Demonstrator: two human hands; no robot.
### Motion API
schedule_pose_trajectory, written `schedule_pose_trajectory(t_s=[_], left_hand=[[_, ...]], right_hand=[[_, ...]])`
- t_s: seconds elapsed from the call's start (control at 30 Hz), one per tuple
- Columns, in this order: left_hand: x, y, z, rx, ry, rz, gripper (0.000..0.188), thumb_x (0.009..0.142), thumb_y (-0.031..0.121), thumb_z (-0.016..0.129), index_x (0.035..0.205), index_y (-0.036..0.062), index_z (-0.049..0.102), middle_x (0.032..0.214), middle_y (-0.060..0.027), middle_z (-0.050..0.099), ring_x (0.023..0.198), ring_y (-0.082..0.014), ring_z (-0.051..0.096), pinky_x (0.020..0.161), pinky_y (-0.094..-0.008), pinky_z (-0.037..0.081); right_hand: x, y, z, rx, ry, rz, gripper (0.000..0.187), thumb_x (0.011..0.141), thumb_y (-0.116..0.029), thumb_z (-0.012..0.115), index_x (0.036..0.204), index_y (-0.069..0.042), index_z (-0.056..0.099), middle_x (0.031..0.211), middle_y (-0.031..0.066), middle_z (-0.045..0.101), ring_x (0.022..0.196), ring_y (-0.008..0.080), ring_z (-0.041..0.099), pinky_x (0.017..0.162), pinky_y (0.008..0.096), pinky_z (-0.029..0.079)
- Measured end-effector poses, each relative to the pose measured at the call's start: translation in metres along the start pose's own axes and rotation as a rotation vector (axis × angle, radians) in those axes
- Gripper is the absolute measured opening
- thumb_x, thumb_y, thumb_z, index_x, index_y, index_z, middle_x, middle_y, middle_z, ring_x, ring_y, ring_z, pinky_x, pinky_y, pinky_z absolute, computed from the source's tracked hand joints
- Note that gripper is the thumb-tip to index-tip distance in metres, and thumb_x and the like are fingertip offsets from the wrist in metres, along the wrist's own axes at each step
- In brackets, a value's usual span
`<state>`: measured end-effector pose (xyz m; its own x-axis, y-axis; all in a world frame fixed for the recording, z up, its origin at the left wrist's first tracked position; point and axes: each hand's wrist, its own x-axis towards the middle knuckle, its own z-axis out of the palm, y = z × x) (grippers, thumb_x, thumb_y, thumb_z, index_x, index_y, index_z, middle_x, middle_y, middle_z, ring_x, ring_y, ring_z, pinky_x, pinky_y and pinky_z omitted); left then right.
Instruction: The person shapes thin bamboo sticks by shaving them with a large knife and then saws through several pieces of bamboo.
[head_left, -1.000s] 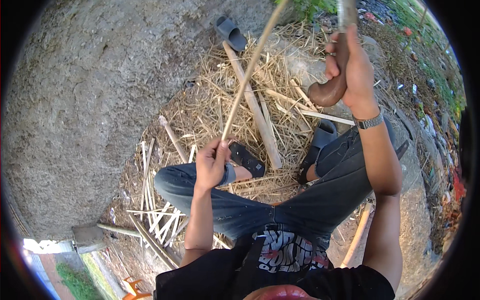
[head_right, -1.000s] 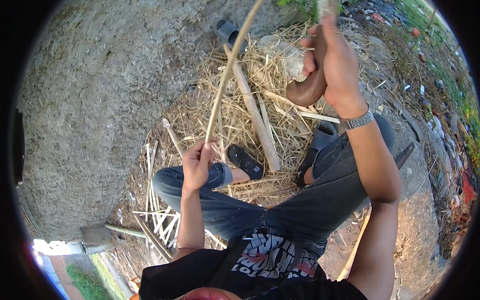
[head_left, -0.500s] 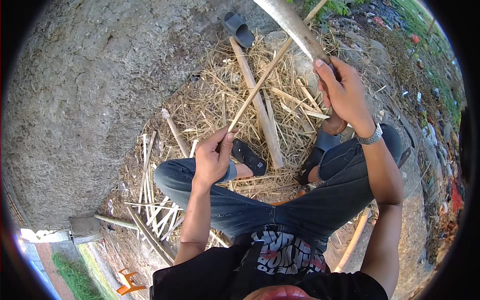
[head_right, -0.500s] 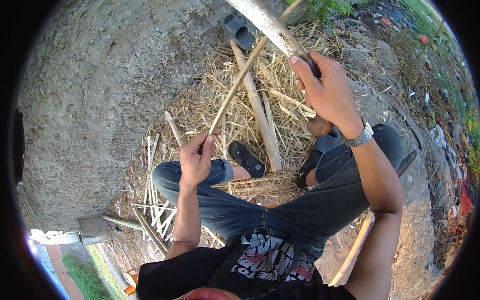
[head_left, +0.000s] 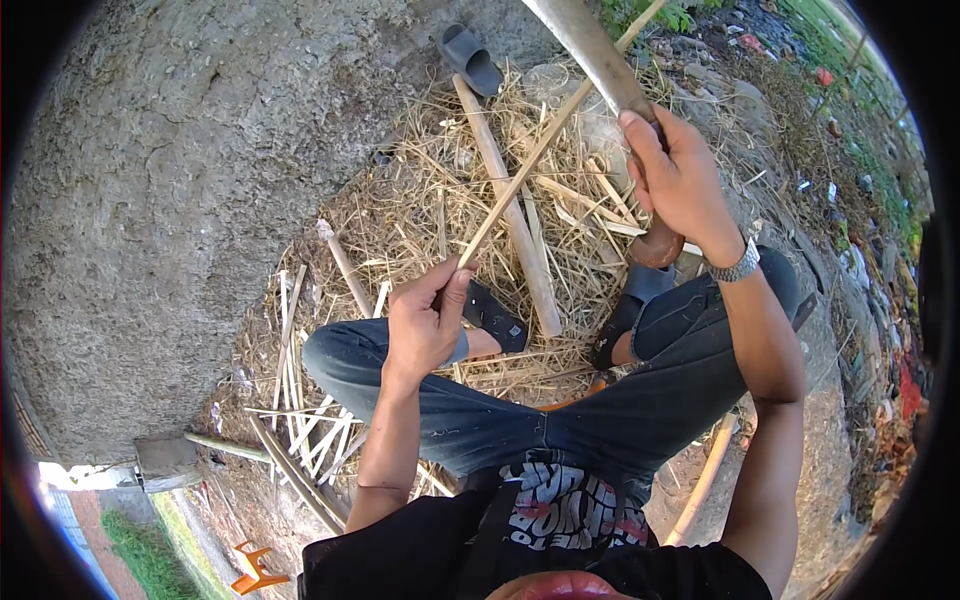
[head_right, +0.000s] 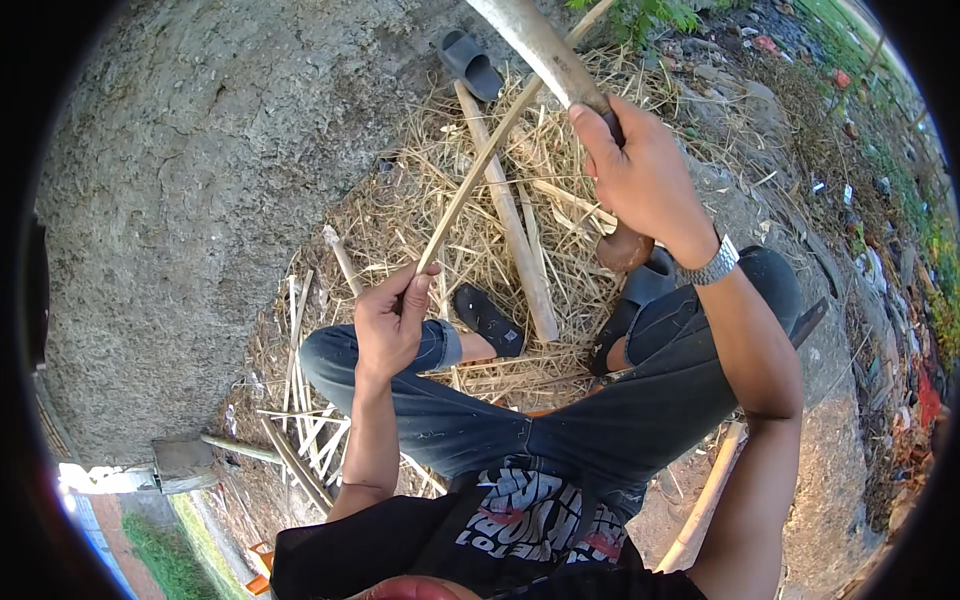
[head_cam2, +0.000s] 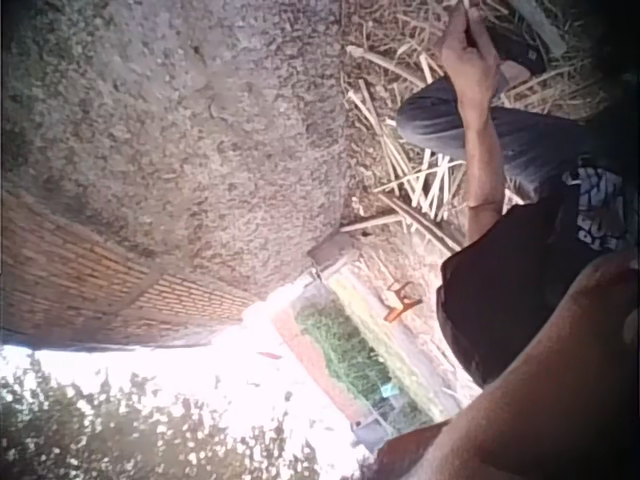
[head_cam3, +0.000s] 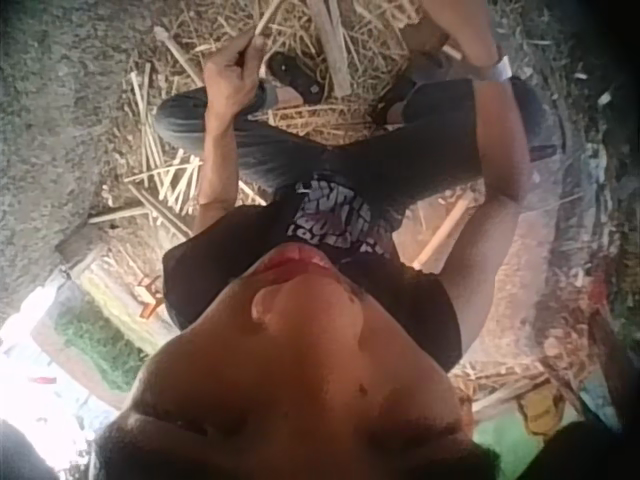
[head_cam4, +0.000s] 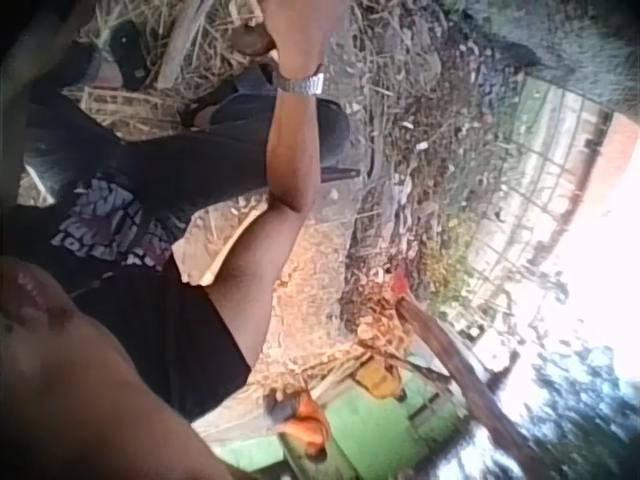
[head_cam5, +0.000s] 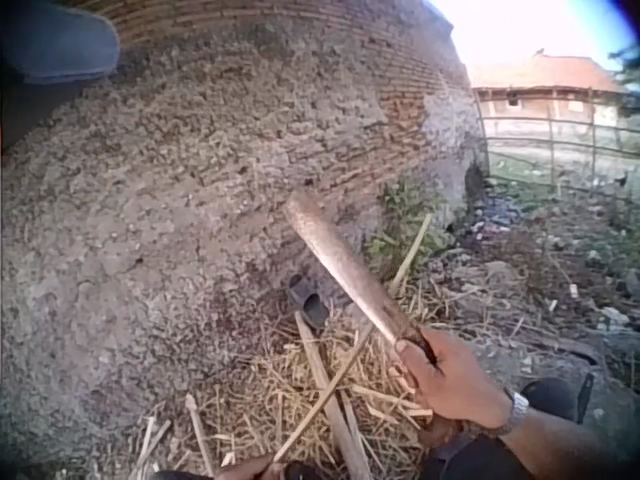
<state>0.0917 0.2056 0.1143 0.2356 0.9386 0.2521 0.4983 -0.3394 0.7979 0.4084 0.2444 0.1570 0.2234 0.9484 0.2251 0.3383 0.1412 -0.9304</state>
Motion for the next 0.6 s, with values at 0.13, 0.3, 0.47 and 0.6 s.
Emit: schedule_pose_trajectory(t_s=[0.13,0.3,0.47,0.6], left_hand=[[0.009,0.011,0.01,0.023,-0.056,-0.027,0.024,0.105,0.017,0.062,0.116,-0.0008,0.073,0.068,0.0057,0.053,0.062,-0.0021,0.043,0.053,-0.0218,0.033],[-0.002,0.004,0.006,0.008,-0.012,-0.035,0.024,0.105,0.018,0.062,0.115,-0.0014,0.073,0.068,0.0049,0.053,0.061,-0.0024,0.044,0.052,-0.0222,0.034],[-0.003,0.005,0.004,0.028,-0.029,-0.054,0.022,0.103,0.016,0.064,0.113,-0.0005,0.074,0.066,0.003,0.054,0.059,-0.0031,0.045,0.052,-0.0226,0.035],[0.002,0.003,0.012,-0.067,-0.018,-0.108,0.019,0.102,0.016,0.067,0.11,0.0008,0.075,0.062,0.0018,0.051,0.057,-0.0033,0.045,0.051,-0.0242,0.037]], right_hand=[[-0.035,-0.005,0.032,-0.125,-0.228,-0.293,0.03,0.1,-0.029,0.062,0.092,0.0,0.063,0.063,0.0159,0.06,0.053,0.0294,0.059,0.056,0.0415,0.047],[-0.031,-0.01,0.034,-0.151,-0.227,-0.26,0.033,0.101,-0.03,0.062,0.087,0.0,0.062,0.063,0.0166,0.06,0.052,0.0302,0.057,0.054,0.0428,0.045],[-0.006,0.002,0.011,-0.144,-0.036,-0.058,0.036,0.102,-0.03,0.061,0.086,0.002,0.06,0.062,0.0167,0.058,0.05,0.0278,0.055,0.05,0.0415,0.042],[-0.035,-0.003,0.034,-0.111,-0.302,-0.148,0.037,0.101,-0.031,0.061,0.086,0.003,0.06,0.064,0.019,0.059,0.053,0.0319,0.058,0.052,0.0438,0.044]])
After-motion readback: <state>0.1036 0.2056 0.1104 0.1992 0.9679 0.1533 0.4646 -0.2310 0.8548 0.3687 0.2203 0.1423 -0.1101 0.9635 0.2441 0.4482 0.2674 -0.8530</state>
